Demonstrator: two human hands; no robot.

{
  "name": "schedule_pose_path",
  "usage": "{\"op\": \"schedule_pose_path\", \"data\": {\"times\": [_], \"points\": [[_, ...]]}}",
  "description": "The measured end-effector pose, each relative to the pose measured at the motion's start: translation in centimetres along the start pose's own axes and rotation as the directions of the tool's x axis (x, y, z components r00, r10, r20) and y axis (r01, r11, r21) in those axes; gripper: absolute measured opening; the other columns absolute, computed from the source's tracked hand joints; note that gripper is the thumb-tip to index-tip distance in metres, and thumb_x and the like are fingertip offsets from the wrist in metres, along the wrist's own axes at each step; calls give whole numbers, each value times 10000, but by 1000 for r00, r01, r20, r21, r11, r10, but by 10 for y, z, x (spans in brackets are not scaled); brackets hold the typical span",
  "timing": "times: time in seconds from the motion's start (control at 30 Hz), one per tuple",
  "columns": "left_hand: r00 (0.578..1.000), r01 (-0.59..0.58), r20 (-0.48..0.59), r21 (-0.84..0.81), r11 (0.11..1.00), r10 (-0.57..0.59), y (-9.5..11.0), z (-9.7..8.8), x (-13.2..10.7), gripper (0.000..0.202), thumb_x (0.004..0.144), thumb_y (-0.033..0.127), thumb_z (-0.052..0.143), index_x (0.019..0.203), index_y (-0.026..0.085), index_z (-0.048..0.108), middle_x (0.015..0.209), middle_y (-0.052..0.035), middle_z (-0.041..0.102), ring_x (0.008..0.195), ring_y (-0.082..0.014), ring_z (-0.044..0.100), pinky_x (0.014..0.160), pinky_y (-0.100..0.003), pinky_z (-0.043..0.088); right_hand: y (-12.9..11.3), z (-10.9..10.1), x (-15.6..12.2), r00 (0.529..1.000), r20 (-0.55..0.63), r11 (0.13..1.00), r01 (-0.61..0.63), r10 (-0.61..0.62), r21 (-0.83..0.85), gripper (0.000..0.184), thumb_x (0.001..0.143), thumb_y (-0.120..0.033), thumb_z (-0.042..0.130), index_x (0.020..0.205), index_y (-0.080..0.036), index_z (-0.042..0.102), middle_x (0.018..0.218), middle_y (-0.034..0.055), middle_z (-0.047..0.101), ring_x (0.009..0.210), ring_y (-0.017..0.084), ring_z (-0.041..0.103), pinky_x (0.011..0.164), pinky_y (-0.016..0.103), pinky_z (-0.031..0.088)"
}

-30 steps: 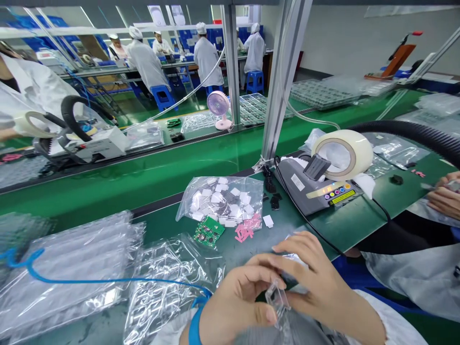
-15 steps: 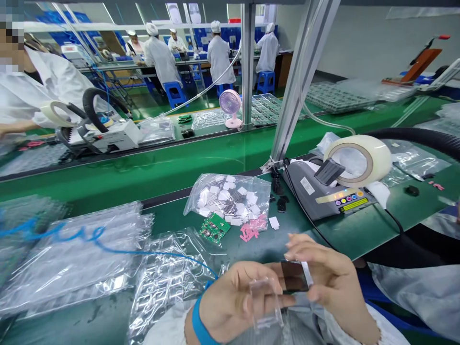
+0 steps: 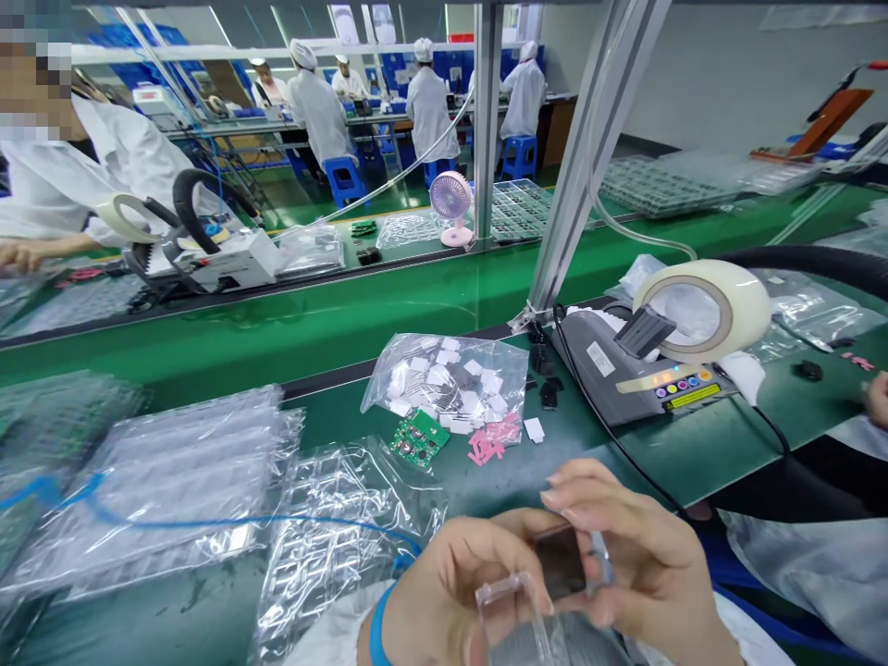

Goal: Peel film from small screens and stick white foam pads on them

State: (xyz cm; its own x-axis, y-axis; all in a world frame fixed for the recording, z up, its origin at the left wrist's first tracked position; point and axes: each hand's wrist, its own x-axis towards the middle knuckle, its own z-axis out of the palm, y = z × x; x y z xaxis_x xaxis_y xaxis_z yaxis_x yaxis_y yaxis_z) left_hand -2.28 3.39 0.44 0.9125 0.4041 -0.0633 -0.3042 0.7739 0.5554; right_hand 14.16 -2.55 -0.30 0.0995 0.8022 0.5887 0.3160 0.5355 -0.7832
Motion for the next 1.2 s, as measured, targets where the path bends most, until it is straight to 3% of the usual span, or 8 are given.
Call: {"op": "schedule_pose_path", "data": {"times": [0.13,0.3,0.53,0.7,0.8,0.97,1.1,1.2], "points": [[991,-126,0,280,952,131,1,0,-4,299,562,409,785,802,233,759,1114,-95,584,1074,-269,533,983,-391,366,-17,-6,7,997,-72,969,-39,22,-242,59,842,-292,593,835,-234,584,732,21,633,716,192,601,721,402,499],[992,-125,32,425,897,124,2,2,-7,229,672,350,719,887,272,745,1211,-93,512,1136,-297,502,1021,-424,327,-26,-7,7,1000,3,884,-7,10,-468,115,833,-133,532,755,-218,534,679,0,577,698,168,549,792,389,433],[995,-96,71,545,833,68,9,3,-8,299,713,436,655,962,287,725,1233,-102,499,1152,-316,495,1015,-430,351,-26,-8,5,999,23,897,-34,49,-441,121,859,-151,497,754,-212,498,680,-3,554,684,159,532,772,368,420],[995,-95,69,621,778,67,9,2,-8,380,674,144,706,990,355,699,1255,-57,508,1154,-296,505,996,-418,387,-21,-6,2,995,43,899,-65,92,-433,122,853,-143,491,752,-211,487,706,-2,553,705,164,539,815,390,398],[994,-113,70,624,773,89,7,1,-6,422,662,95,701,993,356,697,1246,-56,513,1128,-290,524,985,-420,401,-19,-5,1,995,30,900,-74,97,-430,129,864,-146,470,755,-215,472,708,-3,546,696,164,528,794,390,397],[984,-177,93,639,748,153,4,-1,-4,390,649,156,734,996,330,696,1231,-73,514,1092,-284,539,952,-421,425,-17,-3,-1,996,22,898,-72,91,-434,140,849,-105,475,756,-209,458,716,-6,520,702,157,497,713,344,397],[983,-183,113,649,738,144,3,-4,-2,345,650,264,746,988,313,700,1198,-80,522,1004,-250,563,937,-429,428,-13,-2,-6,1000,21,861,-6,20,-509,130,831,-60,466,792,-184,475,784,22,494,778,171,456,809,389,367],[985,-169,87,623,764,147,1,-6,-1,341,645,328,745,981,294,706,1204,-90,504,1079,-276,526,986,-444,379,-10,1,-9,1000,19,817,4,9,-577,128,847,-61,428,798,-172,471,790,33,453,782,178,424,863,445,323]]}}
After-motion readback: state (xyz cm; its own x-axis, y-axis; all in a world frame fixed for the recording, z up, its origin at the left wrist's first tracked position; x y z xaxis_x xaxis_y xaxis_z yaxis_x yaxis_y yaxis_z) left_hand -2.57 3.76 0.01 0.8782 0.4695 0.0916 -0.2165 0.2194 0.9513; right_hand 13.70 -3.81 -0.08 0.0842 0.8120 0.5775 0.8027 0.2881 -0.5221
